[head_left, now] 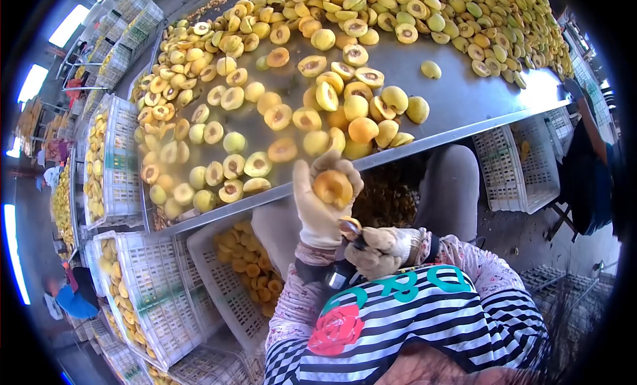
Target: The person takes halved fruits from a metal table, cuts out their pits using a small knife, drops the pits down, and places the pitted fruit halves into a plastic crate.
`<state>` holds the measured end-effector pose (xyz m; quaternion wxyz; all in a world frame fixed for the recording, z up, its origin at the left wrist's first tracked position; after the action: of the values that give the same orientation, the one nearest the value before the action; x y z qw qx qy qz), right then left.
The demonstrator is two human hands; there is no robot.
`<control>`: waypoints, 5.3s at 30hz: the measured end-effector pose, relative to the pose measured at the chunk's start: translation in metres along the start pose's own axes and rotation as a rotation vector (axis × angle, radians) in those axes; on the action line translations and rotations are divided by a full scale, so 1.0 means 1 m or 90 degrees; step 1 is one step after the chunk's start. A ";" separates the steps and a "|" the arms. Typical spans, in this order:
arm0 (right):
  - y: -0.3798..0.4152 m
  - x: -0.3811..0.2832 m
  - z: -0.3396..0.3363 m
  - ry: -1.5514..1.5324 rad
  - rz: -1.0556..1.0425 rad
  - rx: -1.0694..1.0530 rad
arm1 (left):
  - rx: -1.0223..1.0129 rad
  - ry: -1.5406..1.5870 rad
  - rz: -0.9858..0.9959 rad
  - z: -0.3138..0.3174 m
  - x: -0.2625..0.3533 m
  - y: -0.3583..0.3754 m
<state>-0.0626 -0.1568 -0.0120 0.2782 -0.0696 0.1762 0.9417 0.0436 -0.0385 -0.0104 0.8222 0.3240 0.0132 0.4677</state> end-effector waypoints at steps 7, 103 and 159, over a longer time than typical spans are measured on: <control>0.001 -0.020 -0.007 0.086 -0.113 0.390 | -0.024 -0.250 0.257 -0.024 0.034 0.038; 0.022 -0.026 0.004 0.333 -0.116 0.340 | -0.011 -0.319 0.212 0.018 -0.019 0.021; 0.007 -0.018 0.003 0.629 -0.190 0.557 | 0.044 -0.248 0.228 -0.010 -0.022 0.027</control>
<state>-0.0514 -0.1703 -0.0030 0.2946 -0.3964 0.6361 0.5928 0.0076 -0.0412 -0.0100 0.7021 0.4331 -0.1868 0.5335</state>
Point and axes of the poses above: each hand's wrist, its own y-axis away from the middle knuckle, its own z-axis out of the palm, x = y × z, the point moved 1 cm from there along -y, towards the middle knuckle, and after that the axes turned 13 degrees about x, right-handed, at the moved point
